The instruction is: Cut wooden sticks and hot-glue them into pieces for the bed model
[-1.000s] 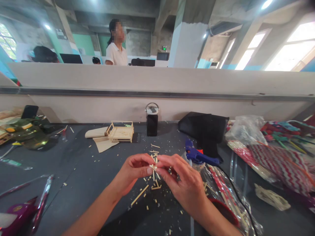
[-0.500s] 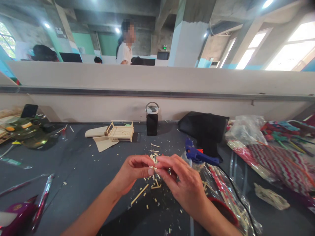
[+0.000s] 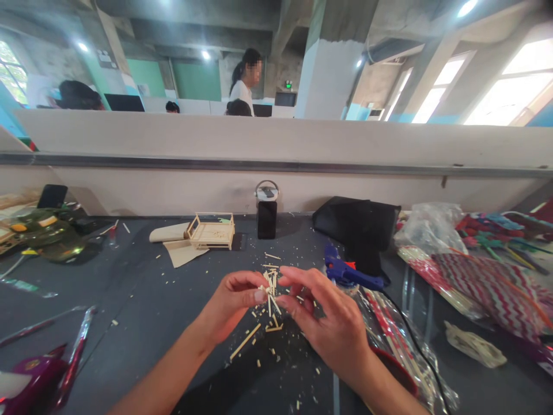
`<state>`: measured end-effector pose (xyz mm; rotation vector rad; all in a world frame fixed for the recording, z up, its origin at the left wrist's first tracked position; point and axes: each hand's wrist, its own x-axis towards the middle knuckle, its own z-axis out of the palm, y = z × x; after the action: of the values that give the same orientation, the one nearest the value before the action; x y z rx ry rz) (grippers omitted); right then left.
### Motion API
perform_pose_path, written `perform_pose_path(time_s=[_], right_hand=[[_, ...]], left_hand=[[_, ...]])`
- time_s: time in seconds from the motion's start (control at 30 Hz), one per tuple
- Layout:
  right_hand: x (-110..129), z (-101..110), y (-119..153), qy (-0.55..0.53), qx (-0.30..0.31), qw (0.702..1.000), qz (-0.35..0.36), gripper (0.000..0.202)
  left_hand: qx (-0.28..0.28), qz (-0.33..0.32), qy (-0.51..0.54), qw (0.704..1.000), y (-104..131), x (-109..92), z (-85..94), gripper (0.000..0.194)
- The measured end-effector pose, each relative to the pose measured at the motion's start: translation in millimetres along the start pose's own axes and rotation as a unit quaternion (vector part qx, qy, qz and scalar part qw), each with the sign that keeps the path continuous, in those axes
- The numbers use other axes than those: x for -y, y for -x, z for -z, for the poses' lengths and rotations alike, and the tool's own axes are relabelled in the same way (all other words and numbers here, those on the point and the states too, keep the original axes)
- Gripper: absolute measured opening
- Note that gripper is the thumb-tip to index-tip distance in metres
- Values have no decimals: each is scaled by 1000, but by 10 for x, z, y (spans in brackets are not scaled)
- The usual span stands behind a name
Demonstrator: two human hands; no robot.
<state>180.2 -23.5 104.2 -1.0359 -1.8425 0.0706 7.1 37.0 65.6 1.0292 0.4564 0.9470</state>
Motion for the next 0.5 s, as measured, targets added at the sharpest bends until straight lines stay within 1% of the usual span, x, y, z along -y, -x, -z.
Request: perform_pose_path(time_s=[0.1,0.2,0.3,0.4,0.5], right_hand=[[7,28,21,-8,-16,999,-27,29],[23,4,50,-10,-14,999,-38,26],[47,-58,63,-8,-16,999,-31,19],[68,-118,67,-14,-19,999,-30,10],[75,-150,77,-12,-20,999,-38,9]], left_hand=[[-16,4,78,997,-15,23,-18,13],[-24,8,133,991,-24,60,-40,14],[-35,16,162,986,-18,97,-70,16],[-61,32,179,981,-1,128,-109,18],[-71,47,192,978,15,161,-144,20]])
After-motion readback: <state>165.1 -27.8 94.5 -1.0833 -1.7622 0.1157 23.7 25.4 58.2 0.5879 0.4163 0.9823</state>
